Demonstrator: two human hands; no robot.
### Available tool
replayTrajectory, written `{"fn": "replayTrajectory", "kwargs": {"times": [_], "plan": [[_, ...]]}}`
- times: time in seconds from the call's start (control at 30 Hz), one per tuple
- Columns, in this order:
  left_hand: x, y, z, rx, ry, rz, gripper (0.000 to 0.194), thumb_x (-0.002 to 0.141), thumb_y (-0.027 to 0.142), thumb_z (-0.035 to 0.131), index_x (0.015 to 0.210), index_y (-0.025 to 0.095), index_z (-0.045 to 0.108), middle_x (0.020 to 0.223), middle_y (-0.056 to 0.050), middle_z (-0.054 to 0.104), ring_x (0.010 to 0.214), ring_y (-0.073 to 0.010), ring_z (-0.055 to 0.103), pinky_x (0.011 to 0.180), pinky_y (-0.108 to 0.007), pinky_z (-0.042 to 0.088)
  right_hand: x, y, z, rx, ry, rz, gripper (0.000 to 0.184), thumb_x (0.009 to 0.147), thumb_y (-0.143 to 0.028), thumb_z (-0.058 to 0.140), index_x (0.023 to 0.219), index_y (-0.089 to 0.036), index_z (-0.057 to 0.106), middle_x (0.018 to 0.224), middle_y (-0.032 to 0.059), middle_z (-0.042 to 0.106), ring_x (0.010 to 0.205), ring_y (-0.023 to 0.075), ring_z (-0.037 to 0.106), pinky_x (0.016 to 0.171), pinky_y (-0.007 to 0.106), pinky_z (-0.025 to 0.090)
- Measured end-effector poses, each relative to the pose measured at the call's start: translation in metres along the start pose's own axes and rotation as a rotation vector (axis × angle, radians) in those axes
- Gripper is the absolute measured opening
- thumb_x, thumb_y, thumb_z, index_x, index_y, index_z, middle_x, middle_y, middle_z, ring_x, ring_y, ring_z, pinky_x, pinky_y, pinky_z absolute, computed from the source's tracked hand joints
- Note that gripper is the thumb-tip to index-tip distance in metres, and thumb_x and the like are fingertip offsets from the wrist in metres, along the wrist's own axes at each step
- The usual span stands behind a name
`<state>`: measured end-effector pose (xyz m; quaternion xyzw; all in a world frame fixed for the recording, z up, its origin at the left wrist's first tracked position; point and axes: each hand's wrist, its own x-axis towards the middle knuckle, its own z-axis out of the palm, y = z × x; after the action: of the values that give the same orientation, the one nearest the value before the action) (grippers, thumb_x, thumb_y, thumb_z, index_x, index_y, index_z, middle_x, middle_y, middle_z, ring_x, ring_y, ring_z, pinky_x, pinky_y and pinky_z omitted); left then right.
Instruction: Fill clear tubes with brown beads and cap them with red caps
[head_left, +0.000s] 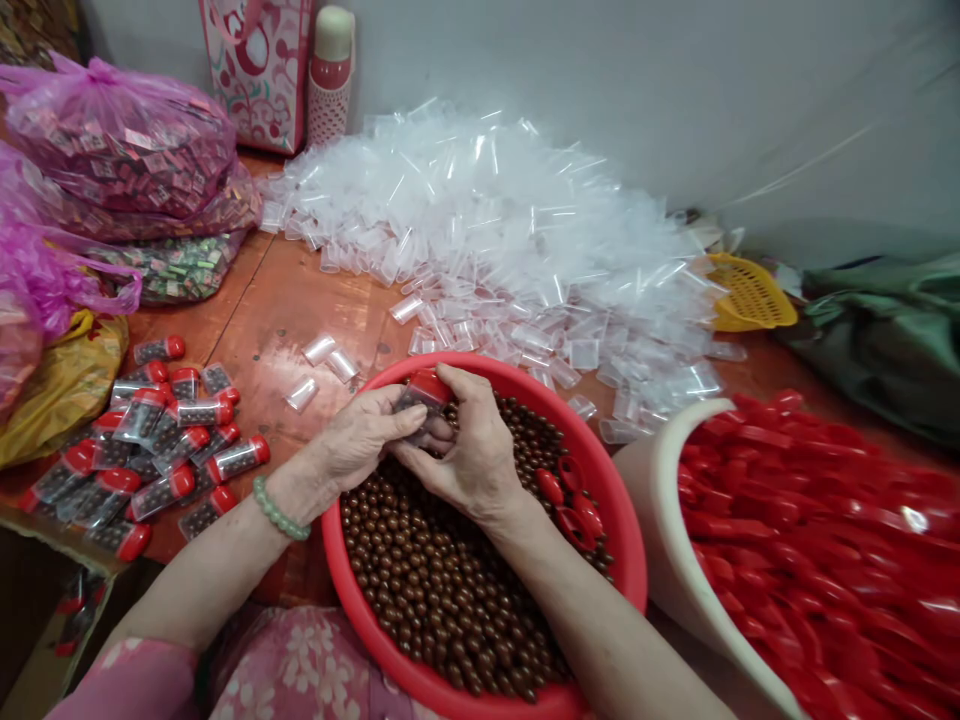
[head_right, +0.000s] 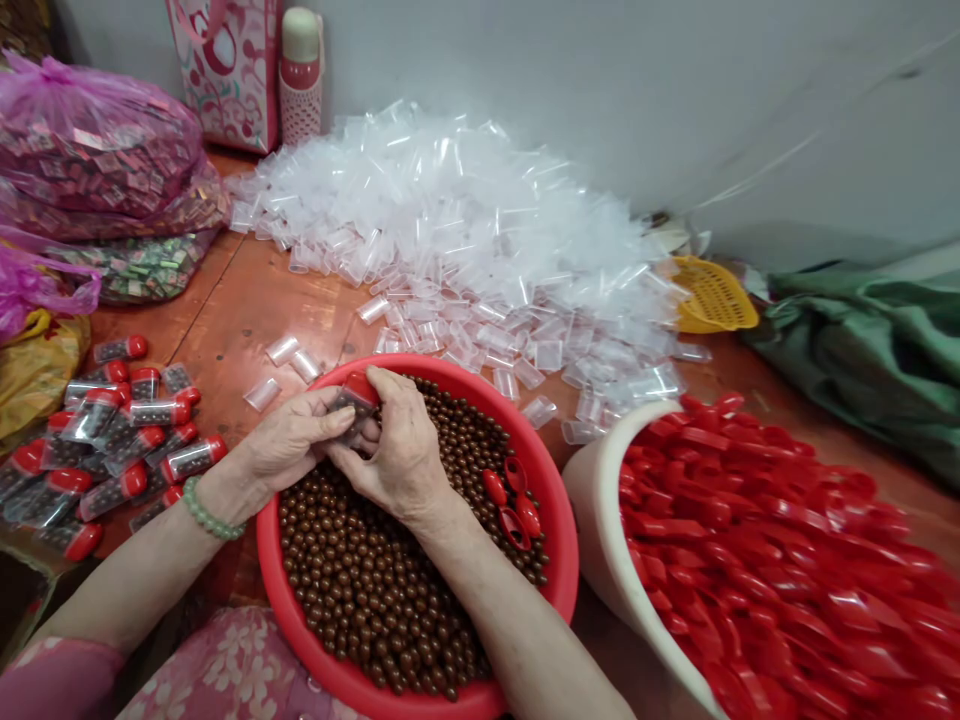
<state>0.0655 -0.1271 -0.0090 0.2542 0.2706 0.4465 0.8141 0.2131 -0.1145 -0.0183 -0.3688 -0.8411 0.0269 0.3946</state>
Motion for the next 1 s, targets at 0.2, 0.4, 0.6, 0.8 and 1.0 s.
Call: {"fn": "replayTrajectory", "kwargs": {"times": [0.2,0.4,0.6,0.8,1.0], "plan": [[0.001,-0.003,0.000,0.000,-0.063,0.006,0.036,0.069,0.036,0.080,0.091,0.011,0.067,0.081,-0.006,0.070,0.077,-0.0150,0.065,0.080,-0.028,0.047,0.000,-0.002,-0.002,-0.055,0.054,-0.018,0.068,0.071,-0.029,0.070,0.131,-0.012,0.043,0.110,0.0169,0.060,0.098,0.0307,0.062,0.082,0.048,0.056],[-0.001,-0.001,0.000,0.055,-0.101,0.027,0.034,0.073,0.036,0.077,0.095,0.012,0.068,0.089,-0.006,0.069,0.084,-0.0140,0.063,0.083,-0.027,0.045,0.000,-0.003,-0.006,-0.093,0.105,-0.045,0.064,0.071,-0.033,0.070,0.127,-0.014,0.045,0.106,0.0157,0.061,0.094,0.0301,0.063,0.078,0.047,0.056],[-0.001,-0.001,0.000,0.048,-0.122,0.010,0.033,0.072,0.038,0.078,0.088,0.012,0.066,0.080,-0.004,0.066,0.076,-0.0121,0.061,0.075,-0.024,0.046,0.005,-0.005,-0.011,-0.138,0.072,-0.110,0.061,0.073,-0.032,0.068,0.127,-0.014,0.044,0.102,0.0138,0.065,0.092,0.0288,0.063,0.080,0.046,0.053],[0.001,-0.010,-0.001,0.087,-0.003,0.064,0.039,0.066,0.041,0.080,0.084,0.012,0.062,0.077,-0.002,0.062,0.072,-0.0125,0.058,0.075,-0.027,0.046,0.005,-0.009,-0.016,-0.218,-0.190,-0.031,0.069,0.078,-0.035,0.062,0.136,-0.008,0.036,0.110,0.0196,0.062,0.101,0.0331,0.060,0.084,0.049,0.050],[0.003,-0.012,0.010,0.418,0.107,0.125,0.021,0.079,0.027,0.066,0.094,0.011,0.064,0.097,-0.006,0.065,0.096,-0.0189,0.057,0.097,-0.037,0.042,0.003,-0.008,-0.022,-0.348,-0.292,-0.027,0.063,0.077,-0.032,0.059,0.131,-0.005,0.042,0.103,0.0197,0.063,0.093,0.0337,0.059,0.079,0.047,0.050]]}}
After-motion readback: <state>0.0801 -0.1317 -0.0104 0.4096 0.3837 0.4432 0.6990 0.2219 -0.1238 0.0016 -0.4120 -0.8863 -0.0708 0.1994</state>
